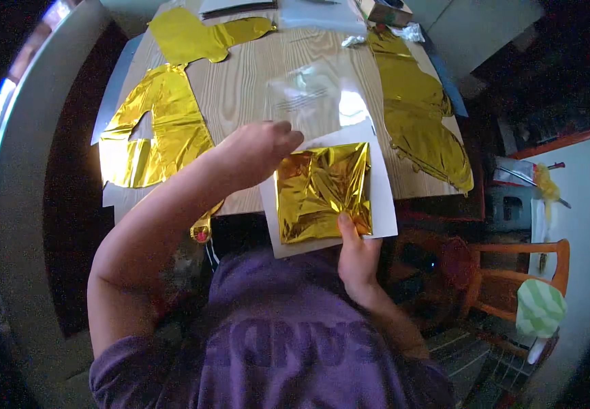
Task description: Folding gold-colored foil balloons into small squares.
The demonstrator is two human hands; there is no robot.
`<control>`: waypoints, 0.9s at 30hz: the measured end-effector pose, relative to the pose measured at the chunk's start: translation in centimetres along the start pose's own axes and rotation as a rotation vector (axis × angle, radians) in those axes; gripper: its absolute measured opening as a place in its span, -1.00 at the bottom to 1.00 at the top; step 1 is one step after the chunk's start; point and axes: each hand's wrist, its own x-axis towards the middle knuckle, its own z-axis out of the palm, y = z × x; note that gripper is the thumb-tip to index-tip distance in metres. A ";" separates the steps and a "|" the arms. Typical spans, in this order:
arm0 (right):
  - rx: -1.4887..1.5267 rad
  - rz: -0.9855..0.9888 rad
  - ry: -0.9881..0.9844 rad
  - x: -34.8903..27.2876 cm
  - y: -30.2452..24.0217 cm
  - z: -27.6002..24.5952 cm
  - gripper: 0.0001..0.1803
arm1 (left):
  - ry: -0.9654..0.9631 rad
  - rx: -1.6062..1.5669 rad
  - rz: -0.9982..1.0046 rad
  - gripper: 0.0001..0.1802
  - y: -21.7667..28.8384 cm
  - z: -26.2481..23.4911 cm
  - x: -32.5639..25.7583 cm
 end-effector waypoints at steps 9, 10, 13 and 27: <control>0.565 0.410 -0.028 0.6 -1.7 1.0 -0.55 | 0.072 0.095 0.207 -0.79 2.7 -3.1 -1.0; 0.649 0.371 -0.053 0.6 -1.2 0.6 -0.54 | 0.229 0.040 0.193 -0.73 2.6 -3.1 -1.6; 0.822 0.336 -0.192 0.3 -0.3 0.1 -0.54 | 0.793 -0.350 -0.105 -0.46 1.5 -1.4 -3.9; 0.306 0.365 -0.449 -2.9 0.5 -0.4 -0.48 | 0.289 -1.674 -0.912 -0.54 5.6 -0.5 -9.0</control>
